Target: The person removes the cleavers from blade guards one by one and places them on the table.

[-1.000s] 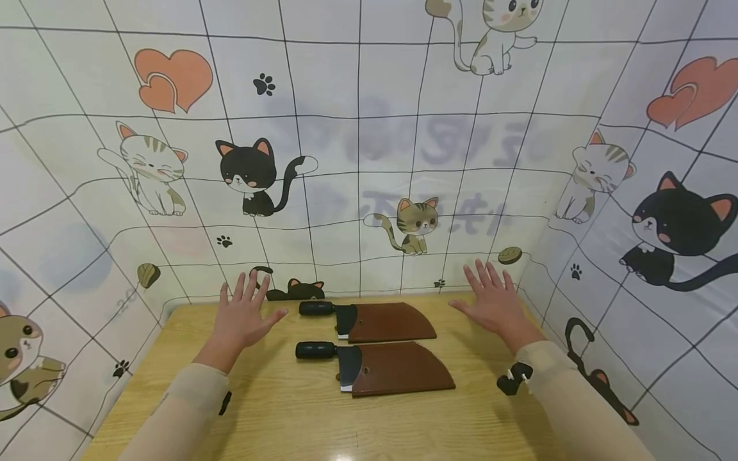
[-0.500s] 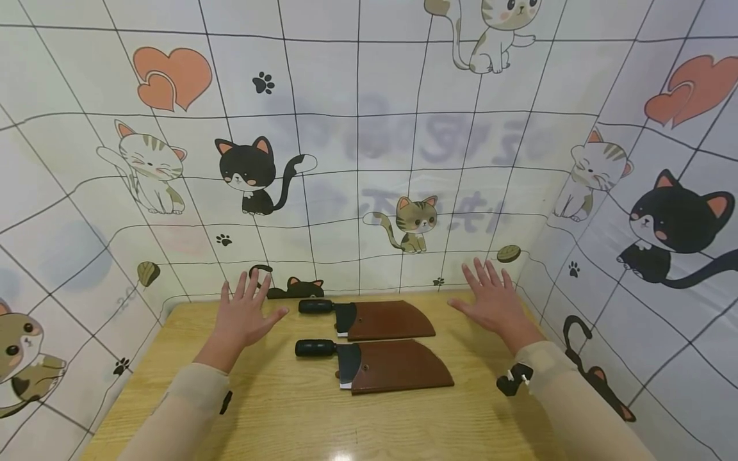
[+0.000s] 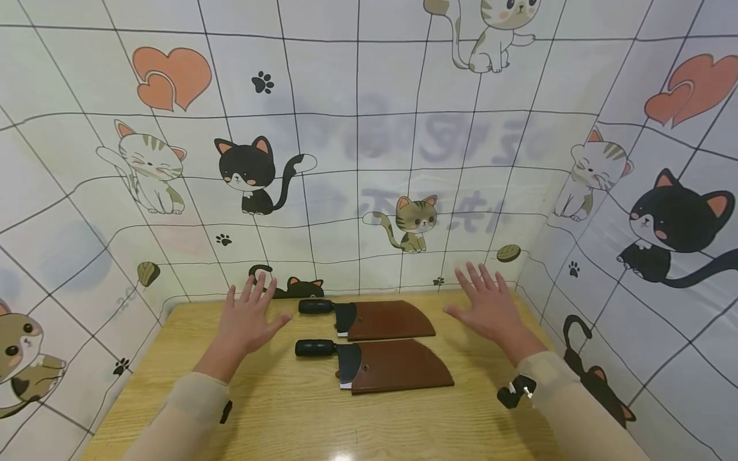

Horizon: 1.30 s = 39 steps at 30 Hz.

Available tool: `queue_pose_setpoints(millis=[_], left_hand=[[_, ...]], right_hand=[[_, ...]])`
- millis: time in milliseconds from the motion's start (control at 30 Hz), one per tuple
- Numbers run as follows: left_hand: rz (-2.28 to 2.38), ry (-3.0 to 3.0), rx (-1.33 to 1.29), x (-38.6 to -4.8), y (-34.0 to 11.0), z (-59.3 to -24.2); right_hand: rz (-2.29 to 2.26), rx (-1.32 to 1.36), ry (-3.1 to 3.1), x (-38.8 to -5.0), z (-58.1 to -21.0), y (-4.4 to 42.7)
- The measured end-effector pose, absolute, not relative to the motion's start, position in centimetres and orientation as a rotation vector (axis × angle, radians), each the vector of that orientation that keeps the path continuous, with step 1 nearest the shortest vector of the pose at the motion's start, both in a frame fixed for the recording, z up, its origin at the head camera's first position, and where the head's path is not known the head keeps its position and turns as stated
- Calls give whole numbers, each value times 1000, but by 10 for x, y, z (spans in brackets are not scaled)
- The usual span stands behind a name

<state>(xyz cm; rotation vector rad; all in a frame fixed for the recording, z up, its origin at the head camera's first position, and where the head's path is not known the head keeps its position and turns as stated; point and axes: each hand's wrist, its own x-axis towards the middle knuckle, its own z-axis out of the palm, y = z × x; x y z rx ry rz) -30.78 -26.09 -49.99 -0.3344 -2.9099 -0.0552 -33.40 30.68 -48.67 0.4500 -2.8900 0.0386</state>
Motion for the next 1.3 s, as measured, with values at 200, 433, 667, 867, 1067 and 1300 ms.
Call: queue_pose_setpoints(millis=[200, 433, 667, 867, 1067, 1300], left_hand=[[-51, -2879, -383, -302, -254, -506], [-93, -2836, -443, -292, -242, -508], [-211, -2815, -529, -288, -231, -519], [-421, -2814, -581, -284, -222, -524], [-595, -2801, -639, -284, -216, -531], [-803, -2828, -797, -288, -207, -535]], right_hand=[[45, 507, -2862, -326, -494, 300], [188, 605, -2794, -317, -504, 293], [368, 687, -2725, -308, -516, 281], [493, 718, -2755, -297, -522, 269], [546, 762, -2766, -290, -528, 257], [540, 903, -2793, -283, -536, 240]])
